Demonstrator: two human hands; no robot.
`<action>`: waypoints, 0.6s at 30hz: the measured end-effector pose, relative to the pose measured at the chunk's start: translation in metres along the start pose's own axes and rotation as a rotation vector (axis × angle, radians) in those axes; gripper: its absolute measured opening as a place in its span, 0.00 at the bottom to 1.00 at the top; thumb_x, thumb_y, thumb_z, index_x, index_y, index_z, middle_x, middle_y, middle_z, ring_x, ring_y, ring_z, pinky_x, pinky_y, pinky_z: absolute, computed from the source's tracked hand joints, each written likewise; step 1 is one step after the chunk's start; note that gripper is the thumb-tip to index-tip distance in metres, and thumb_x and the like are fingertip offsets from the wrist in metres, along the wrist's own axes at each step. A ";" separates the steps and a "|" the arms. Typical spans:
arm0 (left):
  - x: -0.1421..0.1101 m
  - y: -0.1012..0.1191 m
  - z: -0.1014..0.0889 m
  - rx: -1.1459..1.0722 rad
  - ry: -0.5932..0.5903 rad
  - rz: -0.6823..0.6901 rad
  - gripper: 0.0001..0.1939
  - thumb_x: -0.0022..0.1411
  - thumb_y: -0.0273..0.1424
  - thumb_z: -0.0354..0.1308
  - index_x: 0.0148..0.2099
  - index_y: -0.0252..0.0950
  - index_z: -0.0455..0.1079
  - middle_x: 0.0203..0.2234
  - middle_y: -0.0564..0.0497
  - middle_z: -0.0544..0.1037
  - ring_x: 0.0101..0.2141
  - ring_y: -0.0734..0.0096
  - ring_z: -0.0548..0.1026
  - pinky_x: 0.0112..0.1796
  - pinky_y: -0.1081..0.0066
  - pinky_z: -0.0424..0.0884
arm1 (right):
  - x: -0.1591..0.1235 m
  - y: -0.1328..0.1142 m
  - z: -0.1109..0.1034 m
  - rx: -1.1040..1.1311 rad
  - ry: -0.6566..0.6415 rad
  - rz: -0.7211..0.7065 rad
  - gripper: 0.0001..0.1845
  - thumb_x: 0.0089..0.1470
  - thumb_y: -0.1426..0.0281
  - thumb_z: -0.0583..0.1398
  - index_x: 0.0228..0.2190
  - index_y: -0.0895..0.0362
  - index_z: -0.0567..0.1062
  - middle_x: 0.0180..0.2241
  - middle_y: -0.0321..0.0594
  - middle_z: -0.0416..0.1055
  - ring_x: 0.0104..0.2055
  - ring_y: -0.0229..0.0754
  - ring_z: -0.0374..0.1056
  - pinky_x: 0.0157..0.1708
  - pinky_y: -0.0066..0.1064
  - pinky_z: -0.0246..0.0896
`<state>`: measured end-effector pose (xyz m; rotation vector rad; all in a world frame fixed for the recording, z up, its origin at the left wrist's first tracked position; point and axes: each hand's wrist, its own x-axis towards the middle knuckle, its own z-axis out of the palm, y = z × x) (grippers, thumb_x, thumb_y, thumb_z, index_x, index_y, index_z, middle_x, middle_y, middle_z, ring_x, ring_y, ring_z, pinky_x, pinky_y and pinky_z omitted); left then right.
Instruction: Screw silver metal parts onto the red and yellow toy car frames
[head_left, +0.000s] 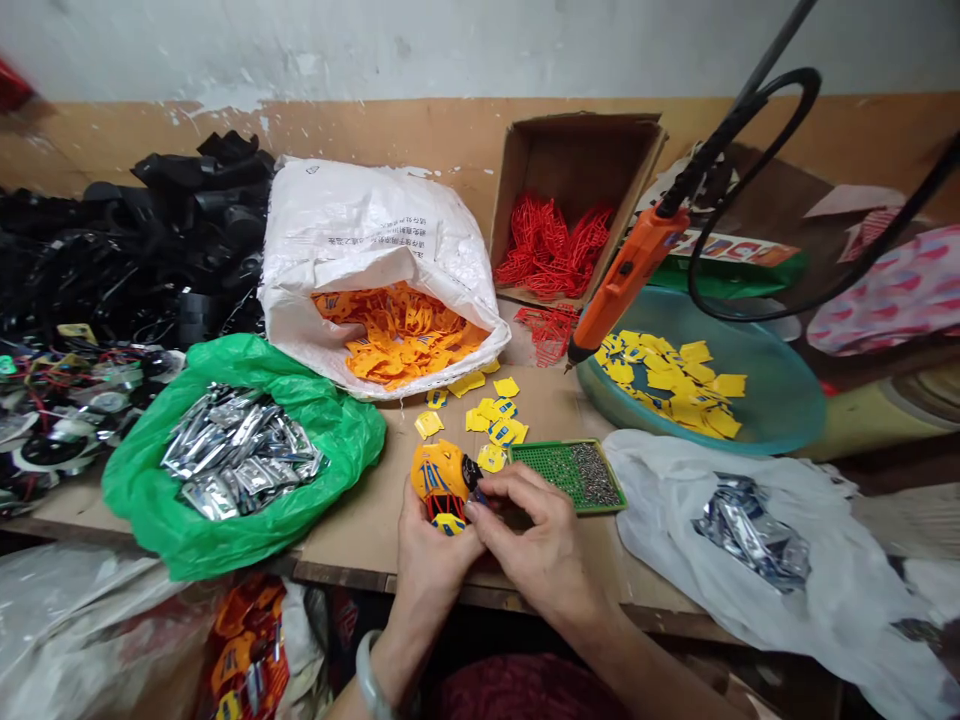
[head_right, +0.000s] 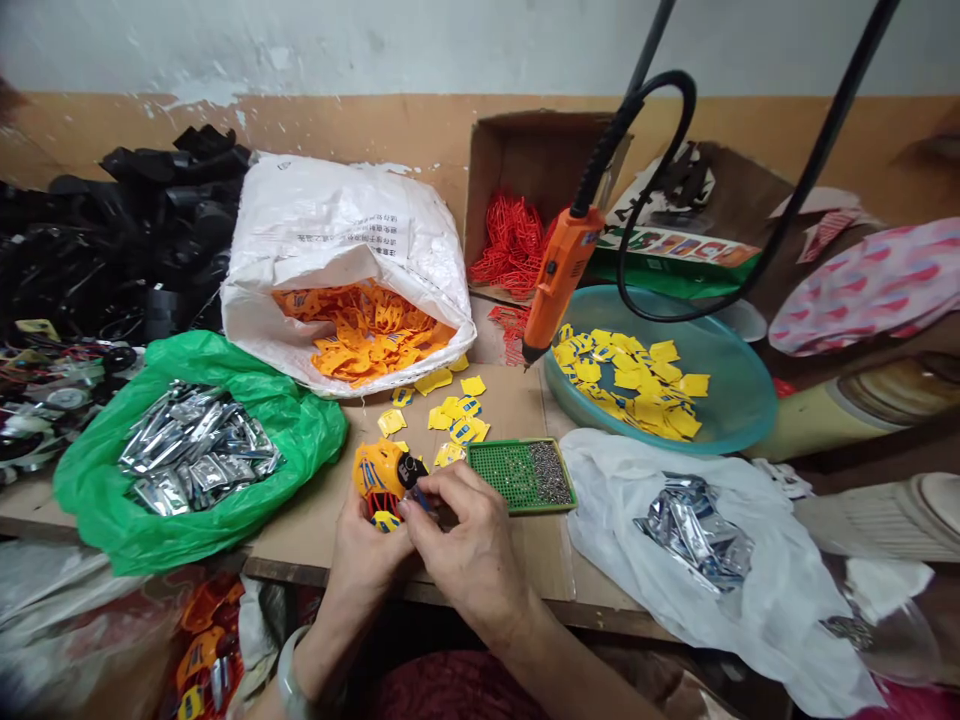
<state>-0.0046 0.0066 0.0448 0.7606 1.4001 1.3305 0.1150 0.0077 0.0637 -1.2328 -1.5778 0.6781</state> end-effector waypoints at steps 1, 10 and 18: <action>0.000 0.000 0.000 0.015 0.009 0.012 0.32 0.35 0.25 0.73 0.46 0.35 0.69 0.34 0.50 0.83 0.33 0.64 0.80 0.35 0.69 0.76 | 0.000 0.000 0.001 0.006 0.015 -0.007 0.06 0.51 0.77 0.65 0.31 0.56 0.80 0.30 0.38 0.76 0.31 0.40 0.73 0.31 0.30 0.68; 0.001 -0.008 -0.004 0.043 0.008 0.044 0.31 0.39 0.30 0.72 0.48 0.34 0.69 0.38 0.46 0.82 0.36 0.61 0.80 0.40 0.64 0.76 | 0.001 0.001 0.011 0.104 0.106 0.006 0.07 0.49 0.78 0.65 0.31 0.58 0.84 0.29 0.41 0.77 0.31 0.41 0.75 0.32 0.30 0.71; 0.005 -0.012 -0.003 0.070 0.070 0.071 0.30 0.39 0.31 0.73 0.46 0.33 0.70 0.36 0.47 0.82 0.35 0.62 0.79 0.39 0.66 0.75 | 0.002 0.008 0.014 0.166 0.056 0.096 0.07 0.50 0.77 0.66 0.31 0.57 0.85 0.31 0.42 0.80 0.33 0.43 0.77 0.35 0.32 0.74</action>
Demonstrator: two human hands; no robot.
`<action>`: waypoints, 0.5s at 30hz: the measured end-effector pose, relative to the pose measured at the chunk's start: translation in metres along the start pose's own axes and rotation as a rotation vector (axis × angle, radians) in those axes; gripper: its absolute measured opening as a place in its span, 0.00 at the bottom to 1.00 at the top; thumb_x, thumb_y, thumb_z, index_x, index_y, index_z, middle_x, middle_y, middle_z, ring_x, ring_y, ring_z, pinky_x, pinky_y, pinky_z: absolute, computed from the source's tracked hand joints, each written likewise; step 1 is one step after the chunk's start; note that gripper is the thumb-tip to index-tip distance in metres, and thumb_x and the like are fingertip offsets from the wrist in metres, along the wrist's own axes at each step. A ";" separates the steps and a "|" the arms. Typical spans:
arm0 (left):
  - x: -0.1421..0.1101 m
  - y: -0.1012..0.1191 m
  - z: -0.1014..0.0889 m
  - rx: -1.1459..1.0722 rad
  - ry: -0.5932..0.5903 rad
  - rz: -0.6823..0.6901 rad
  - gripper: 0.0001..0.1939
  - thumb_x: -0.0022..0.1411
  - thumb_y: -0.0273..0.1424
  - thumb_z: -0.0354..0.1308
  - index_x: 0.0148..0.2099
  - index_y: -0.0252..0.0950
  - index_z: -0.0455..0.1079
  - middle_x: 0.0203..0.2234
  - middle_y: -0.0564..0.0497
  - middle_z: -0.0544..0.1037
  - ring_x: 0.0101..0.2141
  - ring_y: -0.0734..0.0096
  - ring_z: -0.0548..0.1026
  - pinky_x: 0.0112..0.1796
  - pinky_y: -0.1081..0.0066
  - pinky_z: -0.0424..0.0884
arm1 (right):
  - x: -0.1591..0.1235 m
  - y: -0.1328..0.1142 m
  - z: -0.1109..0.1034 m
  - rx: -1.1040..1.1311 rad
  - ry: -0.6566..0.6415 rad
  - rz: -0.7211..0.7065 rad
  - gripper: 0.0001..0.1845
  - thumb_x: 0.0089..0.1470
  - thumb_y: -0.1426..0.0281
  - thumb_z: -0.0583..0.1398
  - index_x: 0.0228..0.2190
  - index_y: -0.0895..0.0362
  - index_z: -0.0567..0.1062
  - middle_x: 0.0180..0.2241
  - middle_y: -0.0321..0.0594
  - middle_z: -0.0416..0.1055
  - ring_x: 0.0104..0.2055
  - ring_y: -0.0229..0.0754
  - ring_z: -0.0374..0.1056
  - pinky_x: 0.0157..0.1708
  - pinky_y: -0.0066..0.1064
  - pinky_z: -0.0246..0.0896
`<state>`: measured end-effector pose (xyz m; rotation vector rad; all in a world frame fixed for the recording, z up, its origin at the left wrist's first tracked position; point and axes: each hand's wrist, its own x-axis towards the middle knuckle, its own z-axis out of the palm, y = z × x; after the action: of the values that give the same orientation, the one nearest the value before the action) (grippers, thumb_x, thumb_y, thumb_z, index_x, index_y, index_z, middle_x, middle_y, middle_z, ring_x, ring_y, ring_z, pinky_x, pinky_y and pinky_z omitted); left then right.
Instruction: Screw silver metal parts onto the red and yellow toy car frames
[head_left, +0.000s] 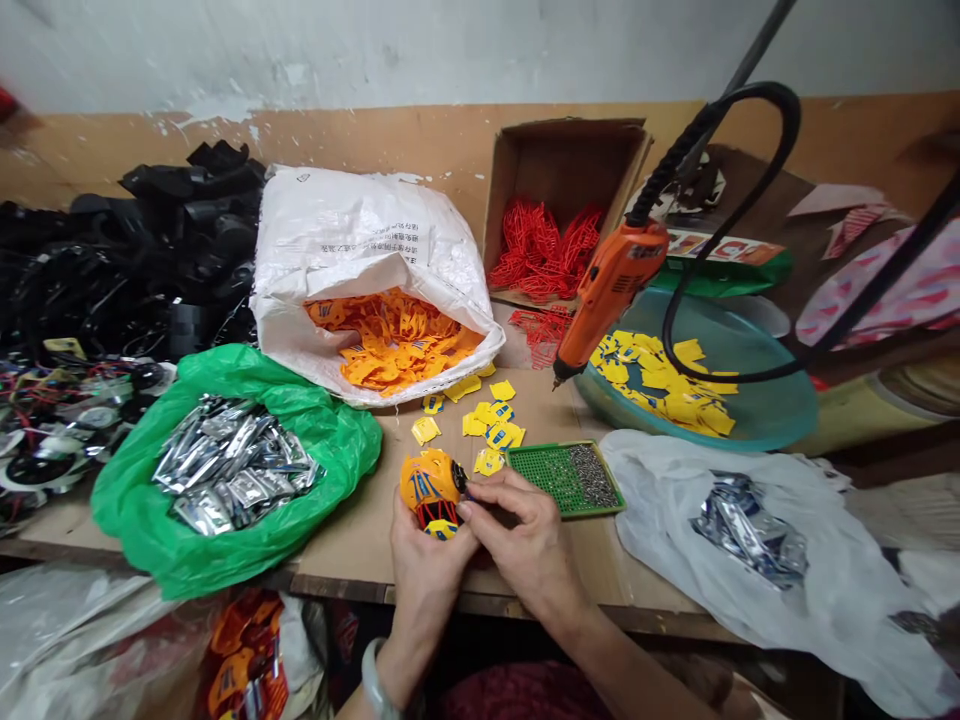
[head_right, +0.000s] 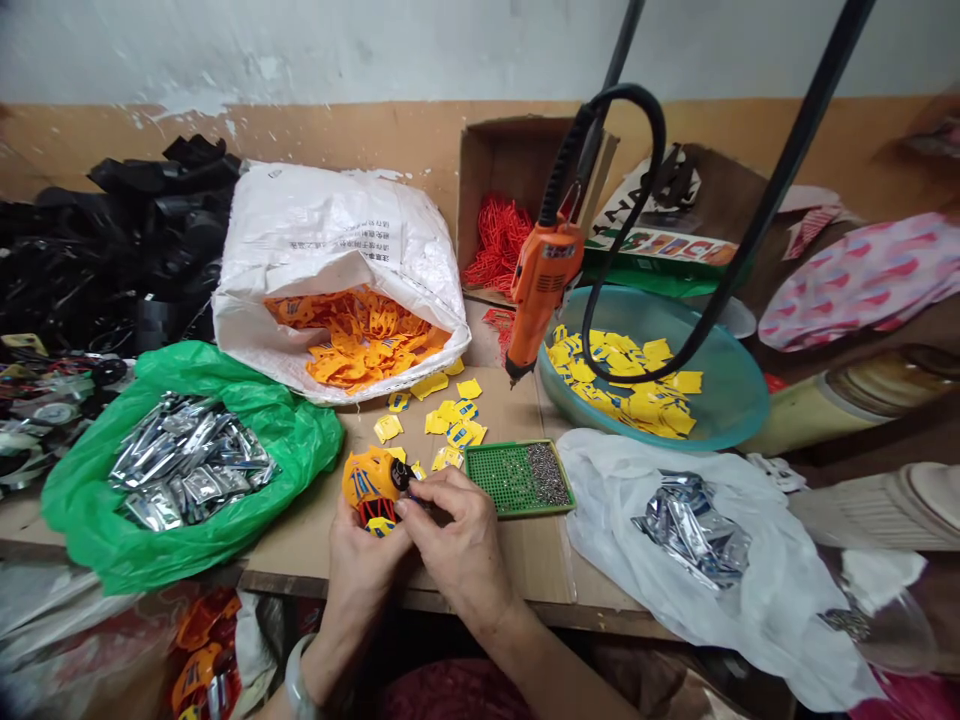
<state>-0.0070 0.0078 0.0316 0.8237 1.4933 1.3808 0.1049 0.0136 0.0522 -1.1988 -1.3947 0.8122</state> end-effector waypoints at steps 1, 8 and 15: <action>0.000 -0.001 0.001 -0.022 -0.015 -0.020 0.30 0.39 0.31 0.74 0.46 0.33 0.70 0.35 0.47 0.82 0.35 0.62 0.79 0.39 0.66 0.75 | 0.000 0.001 -0.001 -0.006 -0.010 0.002 0.06 0.50 0.76 0.67 0.31 0.56 0.85 0.30 0.41 0.79 0.33 0.43 0.77 0.35 0.32 0.74; -0.002 0.006 0.002 -0.424 -0.260 -0.338 0.24 0.41 0.32 0.77 0.41 0.33 0.74 0.30 0.50 0.83 0.29 0.68 0.79 0.32 0.73 0.74 | 0.027 -0.005 -0.049 -0.043 0.378 -0.060 0.20 0.57 0.68 0.65 0.52 0.52 0.74 0.49 0.46 0.73 0.49 0.49 0.72 0.50 0.43 0.70; -0.004 0.007 -0.006 -0.624 -0.455 -0.638 0.26 0.36 0.32 0.79 0.41 0.33 0.78 0.34 0.45 0.85 0.33 0.58 0.84 0.29 0.72 0.75 | 0.106 -0.016 -0.072 -0.047 0.403 -0.264 0.34 0.50 0.66 0.69 0.56 0.51 0.64 0.54 0.48 0.69 0.53 0.52 0.70 0.54 0.50 0.67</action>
<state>-0.0119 0.0025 0.0392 0.2004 0.7852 0.9853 0.1799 0.1009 0.1116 -1.1109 -1.2065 0.3312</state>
